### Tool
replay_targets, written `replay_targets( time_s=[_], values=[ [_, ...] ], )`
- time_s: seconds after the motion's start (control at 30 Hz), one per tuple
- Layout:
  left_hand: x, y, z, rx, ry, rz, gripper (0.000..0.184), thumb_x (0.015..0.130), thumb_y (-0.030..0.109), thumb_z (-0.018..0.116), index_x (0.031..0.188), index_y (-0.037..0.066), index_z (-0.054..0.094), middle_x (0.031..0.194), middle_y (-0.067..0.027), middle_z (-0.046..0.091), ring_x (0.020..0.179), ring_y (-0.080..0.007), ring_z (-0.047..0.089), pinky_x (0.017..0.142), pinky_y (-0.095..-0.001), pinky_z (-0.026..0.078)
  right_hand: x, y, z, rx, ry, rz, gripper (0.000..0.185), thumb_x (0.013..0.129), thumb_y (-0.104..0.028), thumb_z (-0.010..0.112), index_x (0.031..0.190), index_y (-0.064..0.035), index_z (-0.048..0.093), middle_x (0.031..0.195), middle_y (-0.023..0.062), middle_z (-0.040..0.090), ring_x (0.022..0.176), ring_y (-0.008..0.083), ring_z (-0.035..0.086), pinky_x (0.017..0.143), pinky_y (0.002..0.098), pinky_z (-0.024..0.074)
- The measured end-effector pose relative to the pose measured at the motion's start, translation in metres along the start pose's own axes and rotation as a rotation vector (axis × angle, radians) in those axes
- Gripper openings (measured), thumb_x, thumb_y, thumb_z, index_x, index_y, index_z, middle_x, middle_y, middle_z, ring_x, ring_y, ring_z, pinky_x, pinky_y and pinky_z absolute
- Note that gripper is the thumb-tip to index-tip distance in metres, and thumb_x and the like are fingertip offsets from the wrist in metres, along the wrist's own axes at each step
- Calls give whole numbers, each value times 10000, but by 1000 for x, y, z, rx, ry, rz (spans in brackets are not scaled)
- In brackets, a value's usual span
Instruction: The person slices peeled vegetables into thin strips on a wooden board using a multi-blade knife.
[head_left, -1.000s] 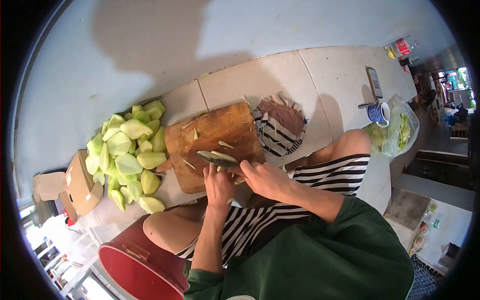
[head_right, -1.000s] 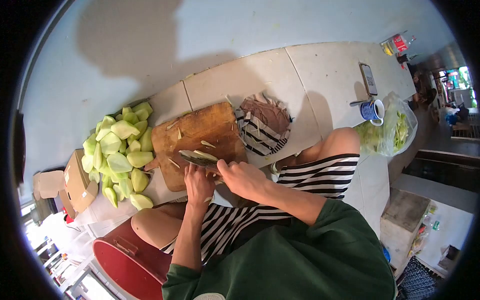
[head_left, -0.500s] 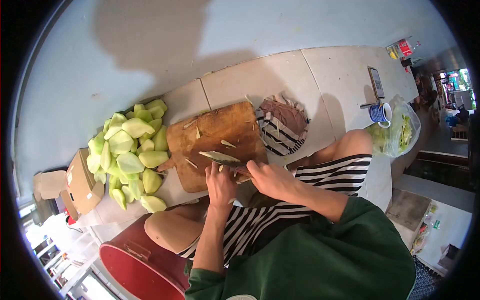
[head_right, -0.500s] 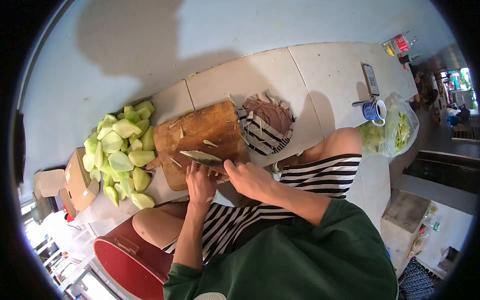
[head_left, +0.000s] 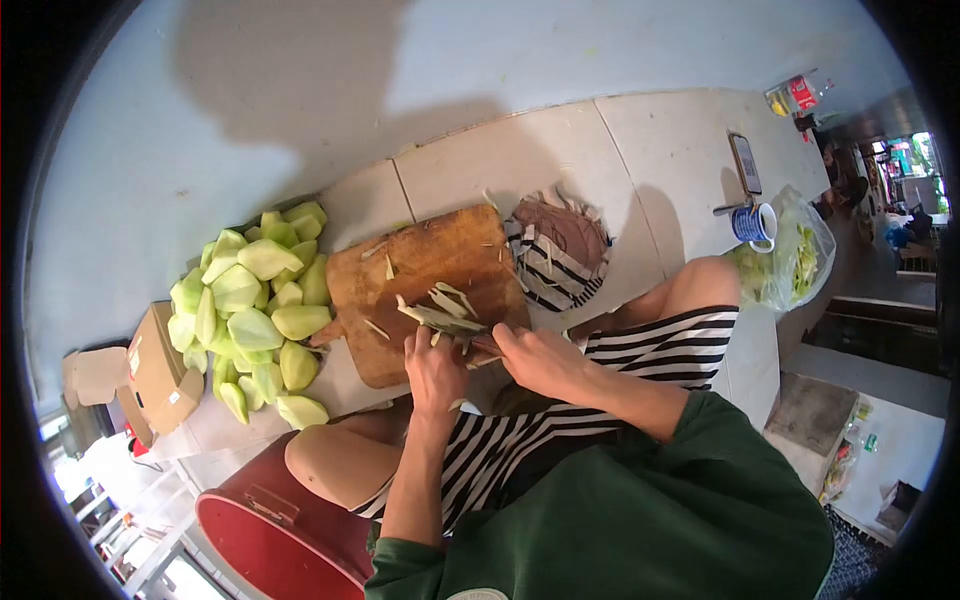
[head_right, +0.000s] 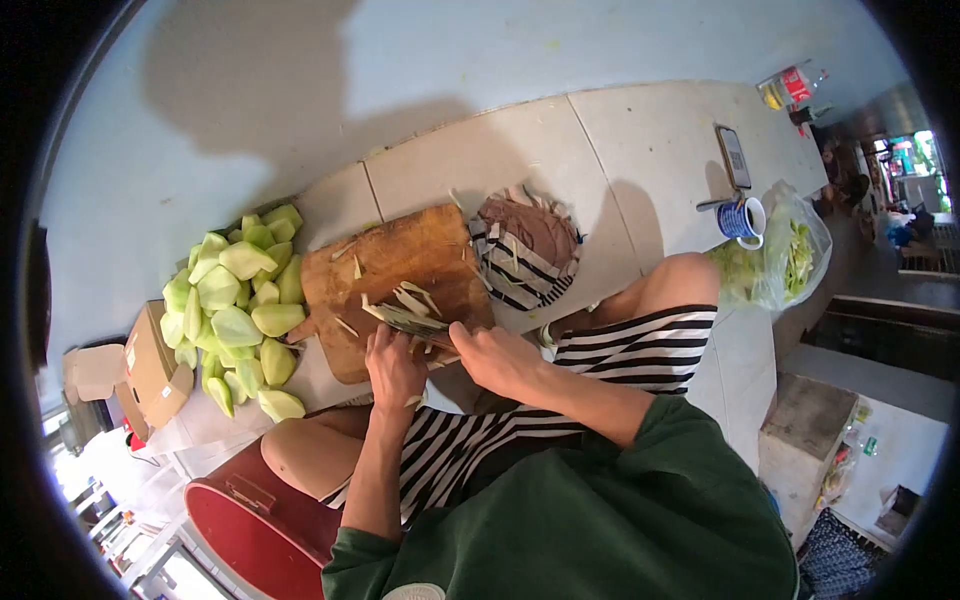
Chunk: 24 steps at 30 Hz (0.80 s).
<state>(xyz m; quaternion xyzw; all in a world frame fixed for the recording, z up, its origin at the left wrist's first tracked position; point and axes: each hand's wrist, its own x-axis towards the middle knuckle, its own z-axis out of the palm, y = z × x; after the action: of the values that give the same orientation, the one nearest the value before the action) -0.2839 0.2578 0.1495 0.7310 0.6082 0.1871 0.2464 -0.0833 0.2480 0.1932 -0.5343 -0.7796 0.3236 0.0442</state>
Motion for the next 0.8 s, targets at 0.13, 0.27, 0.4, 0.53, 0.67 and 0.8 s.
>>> replay_targets(
  time_s=[0.13, 0.27, 0.4, 0.53, 0.67, 0.8],
  values=[
    [1, -2, 0, -27, 40, 26, 257, 744, 10, 702, 992, 41, 763, 1109, -210, 659, 932, -436, 592, 804, -506, 519, -6, -7, -6, -56, 13, -25, 392, 931, -115, 594, 1254, 84, 498, 727, 246, 681, 671, 418, 713, 552, 489, 573],
    [-2, -5, 3, -7, 58, 78, 226, 745, 16, 694, 965, 38, 741, 1059, -202, 646, 908, -433, 587, 785, -511, 523, -14, -15, -17, -18, -27, -3, 339, 931, -111, 593, 1202, 72, 505, 703, 234, 676, 639, 419, 705, 519, 477, 564],
    [2, -2, 1, 28, 25, 22, 238, 740, 21, 699, 975, 33, 738, 1038, -200, 641, 909, -434, 588, 788, -510, 519, -3, -6, -3, -38, 37, -3, 269, 927, -92, 586, 1133, 57, 496, 697, 231, 673, 637, 421, 702, 531, 487, 566],
    [0, -7, 6, -9, 69, 60, 235, 744, 26, 708, 977, 23, 741, 1039, -205, 641, 903, -436, 590, 792, -511, 521, -18, -24, -27, -18, -27, 2, 253, 926, -90, 586, 1117, 48, 493, 730, 235, 685, 666, 428, 708, 552, 496, 573],
    [-2, -3, 3, -15, 102, 82, 241, 737, 27, 717, 976, 26, 752, 1049, -202, 646, 898, -428, 591, 792, -506, 523, -13, -22, -29, -11, -137, 79, 247, 927, -92, 586, 1109, 46, 492, 753, 244, 693, 685, 428, 716, 562, 500, 577],
    [-4, 0, 1, 3, 68, 8, 262, 724, 21, 715, 983, 34, 755, 1058, -193, 652, 903, -424, 594, 798, -504, 522, -3, -10, -4, -37, 10, 17, 251, 923, -89, 588, 1107, 53, 492, 730, 251, 685, 682, 428, 717, 560, 501, 576]
  ],
)
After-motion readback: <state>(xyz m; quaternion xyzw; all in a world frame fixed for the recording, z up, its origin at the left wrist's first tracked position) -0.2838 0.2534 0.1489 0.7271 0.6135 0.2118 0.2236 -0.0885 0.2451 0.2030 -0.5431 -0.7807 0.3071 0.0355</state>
